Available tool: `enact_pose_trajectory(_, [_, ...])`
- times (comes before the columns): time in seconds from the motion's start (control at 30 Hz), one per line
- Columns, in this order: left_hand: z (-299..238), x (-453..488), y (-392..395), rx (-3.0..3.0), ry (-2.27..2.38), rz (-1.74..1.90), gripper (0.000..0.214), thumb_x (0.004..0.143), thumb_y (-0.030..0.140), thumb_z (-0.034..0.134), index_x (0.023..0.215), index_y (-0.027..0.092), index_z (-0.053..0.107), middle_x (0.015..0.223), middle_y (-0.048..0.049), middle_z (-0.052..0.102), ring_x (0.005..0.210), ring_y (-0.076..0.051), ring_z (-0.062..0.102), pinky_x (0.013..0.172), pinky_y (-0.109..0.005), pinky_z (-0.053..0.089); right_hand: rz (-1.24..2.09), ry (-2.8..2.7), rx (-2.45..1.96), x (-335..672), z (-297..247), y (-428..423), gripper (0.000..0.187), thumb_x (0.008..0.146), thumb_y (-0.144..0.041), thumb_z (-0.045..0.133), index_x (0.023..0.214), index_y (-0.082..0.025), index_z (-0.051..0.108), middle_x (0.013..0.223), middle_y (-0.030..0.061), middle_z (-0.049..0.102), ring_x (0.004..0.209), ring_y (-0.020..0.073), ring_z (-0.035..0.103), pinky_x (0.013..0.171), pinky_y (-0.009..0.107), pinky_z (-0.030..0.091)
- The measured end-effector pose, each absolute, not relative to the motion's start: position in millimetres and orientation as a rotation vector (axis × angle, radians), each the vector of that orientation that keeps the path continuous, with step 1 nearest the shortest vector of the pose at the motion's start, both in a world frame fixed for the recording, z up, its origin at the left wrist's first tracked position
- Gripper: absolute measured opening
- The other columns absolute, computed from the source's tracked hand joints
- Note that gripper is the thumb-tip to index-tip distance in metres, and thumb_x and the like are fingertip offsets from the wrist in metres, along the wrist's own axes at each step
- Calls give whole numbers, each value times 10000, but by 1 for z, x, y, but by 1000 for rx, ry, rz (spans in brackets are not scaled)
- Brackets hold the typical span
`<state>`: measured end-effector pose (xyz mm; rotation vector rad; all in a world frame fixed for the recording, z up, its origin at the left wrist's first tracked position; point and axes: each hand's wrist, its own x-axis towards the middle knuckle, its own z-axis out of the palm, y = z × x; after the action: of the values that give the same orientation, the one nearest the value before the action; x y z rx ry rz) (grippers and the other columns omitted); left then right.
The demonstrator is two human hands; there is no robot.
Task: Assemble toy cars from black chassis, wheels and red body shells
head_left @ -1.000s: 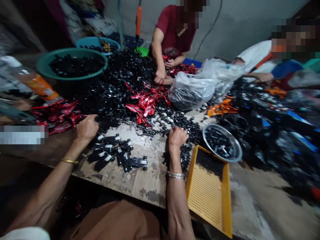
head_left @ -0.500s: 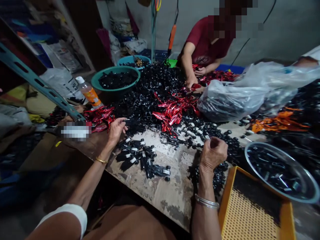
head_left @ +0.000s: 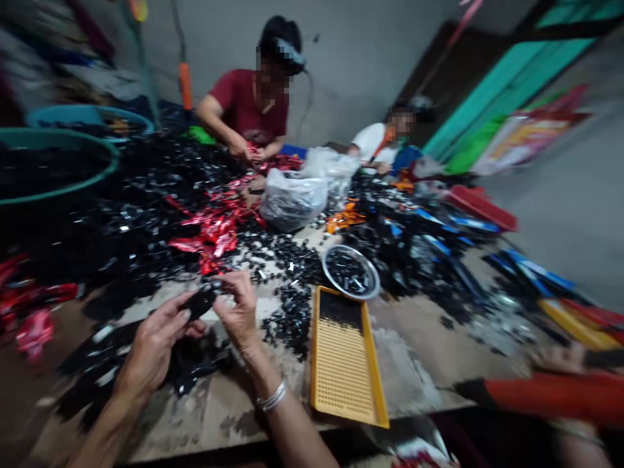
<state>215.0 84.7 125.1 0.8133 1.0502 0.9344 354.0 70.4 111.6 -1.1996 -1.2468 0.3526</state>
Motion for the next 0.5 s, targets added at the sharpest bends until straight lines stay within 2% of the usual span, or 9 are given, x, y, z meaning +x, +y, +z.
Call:
enact_pose_trajectory(0.13, [113, 224, 82, 812, 1084, 803, 495, 422, 335, 852, 863, 171, 699, 660, -24, 713, 561, -206, 665, 533, -289, 561, 120, -1260, -1194, 359, 112, 69, 156, 765, -158, 548, 896, -201, 622, 828, 31, 602, 795, 149, 561, 716, 279, 512])
enact_pose_trajectory(0.27, [112, 226, 80, 823, 1060, 773, 381, 405, 358, 864, 710, 208, 692, 623, -5, 705, 519, -180, 642, 525, -266, 562, 74, -1319, -1206, 358, 110, 69, 190, 738, -118, 555, 893, -199, 629, 842, 47, 613, 819, 159, 572, 707, 272, 525])
enact_pose_trajectory(0.5, [116, 243, 84, 795, 1096, 964, 403, 395, 317, 814, 763, 230, 675, 700, 28, 700, 501, -163, 613, 410, -248, 504, 198, -1274, -1283, 356, 105, 68, 149, 797, -156, 632, 924, -225, 669, 997, 51, 624, 953, 163, 596, 833, 301, 537])
